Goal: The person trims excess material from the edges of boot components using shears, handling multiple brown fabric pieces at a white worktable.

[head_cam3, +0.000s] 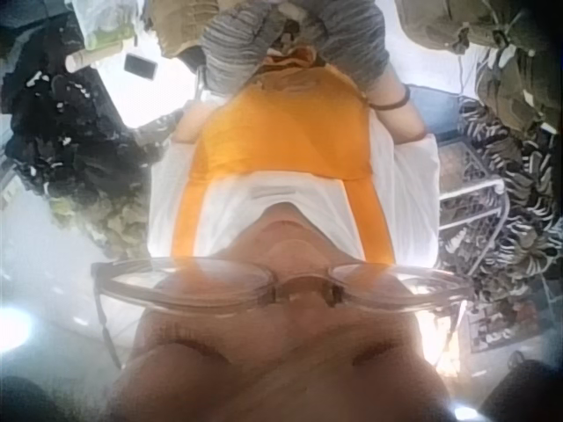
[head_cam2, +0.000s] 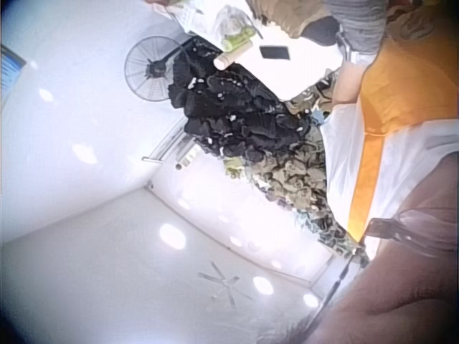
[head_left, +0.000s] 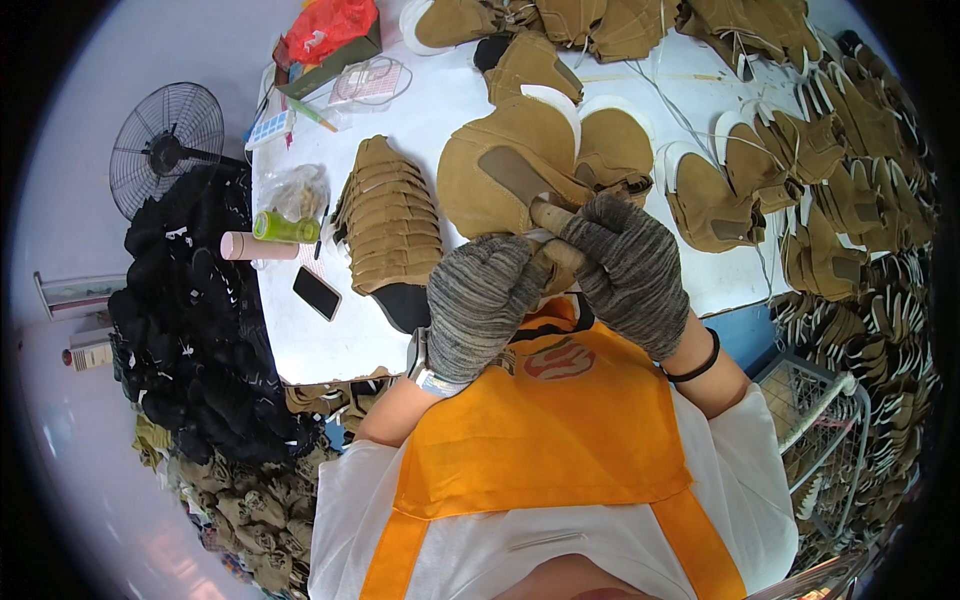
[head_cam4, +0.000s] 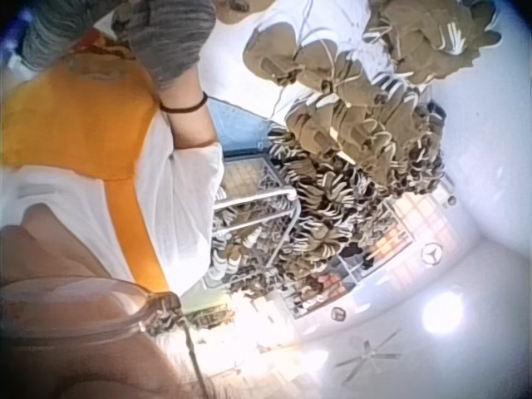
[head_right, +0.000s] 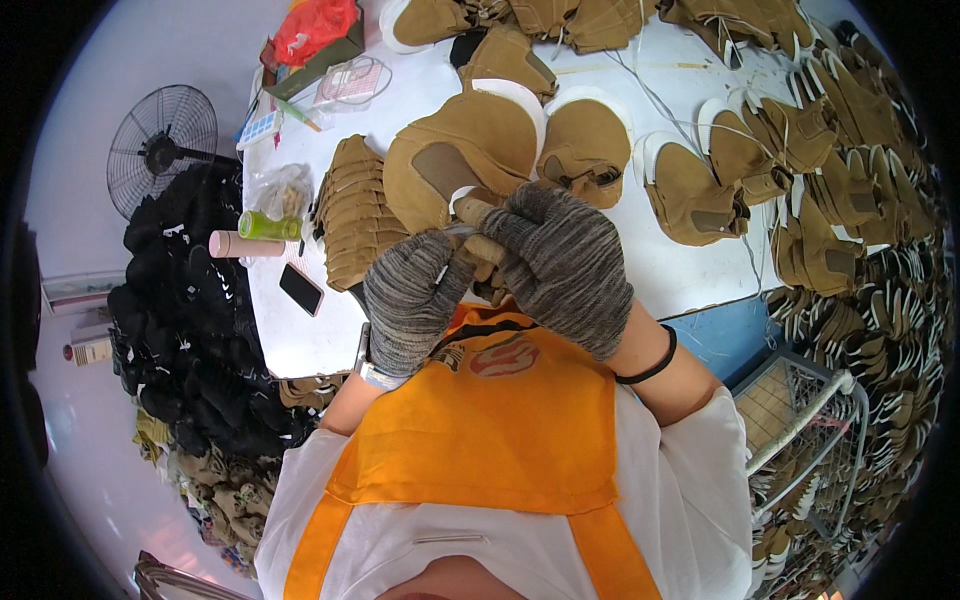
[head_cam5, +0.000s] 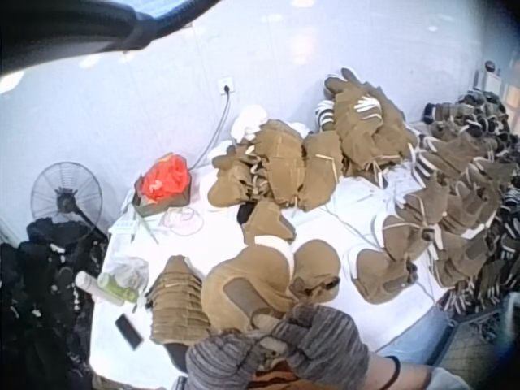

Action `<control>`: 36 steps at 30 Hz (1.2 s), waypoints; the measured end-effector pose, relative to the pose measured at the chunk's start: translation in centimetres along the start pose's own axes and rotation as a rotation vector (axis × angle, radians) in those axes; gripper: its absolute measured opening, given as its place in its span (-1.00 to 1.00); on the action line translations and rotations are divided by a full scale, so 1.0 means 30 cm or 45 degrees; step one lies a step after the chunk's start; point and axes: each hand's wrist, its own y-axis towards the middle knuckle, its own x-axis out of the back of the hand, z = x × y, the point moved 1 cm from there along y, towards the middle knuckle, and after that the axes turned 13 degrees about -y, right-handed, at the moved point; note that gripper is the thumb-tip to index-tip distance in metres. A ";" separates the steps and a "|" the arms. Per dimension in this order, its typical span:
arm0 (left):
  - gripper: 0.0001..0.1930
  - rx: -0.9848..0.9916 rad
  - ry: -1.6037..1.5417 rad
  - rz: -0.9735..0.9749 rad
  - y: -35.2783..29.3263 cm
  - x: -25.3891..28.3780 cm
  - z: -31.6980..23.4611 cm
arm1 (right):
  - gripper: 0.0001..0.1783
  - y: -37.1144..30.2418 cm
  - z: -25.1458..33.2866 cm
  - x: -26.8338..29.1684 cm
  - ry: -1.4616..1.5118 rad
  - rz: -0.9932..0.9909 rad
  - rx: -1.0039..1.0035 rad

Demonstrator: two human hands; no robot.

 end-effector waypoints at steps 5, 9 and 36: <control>-0.84 0.107 -0.253 -0.029 -0.016 0.000 0.021 | -0.62 -0.016 -0.023 -0.026 0.467 0.088 -0.131; -0.85 0.250 -0.547 -0.206 -0.054 -0.026 0.056 | -0.67 -0.022 -0.029 -0.022 1.096 0.011 -0.621; -0.77 0.325 -0.818 -0.064 -0.101 -0.024 0.077 | -0.69 -0.022 -0.043 -0.068 0.502 -0.070 -0.239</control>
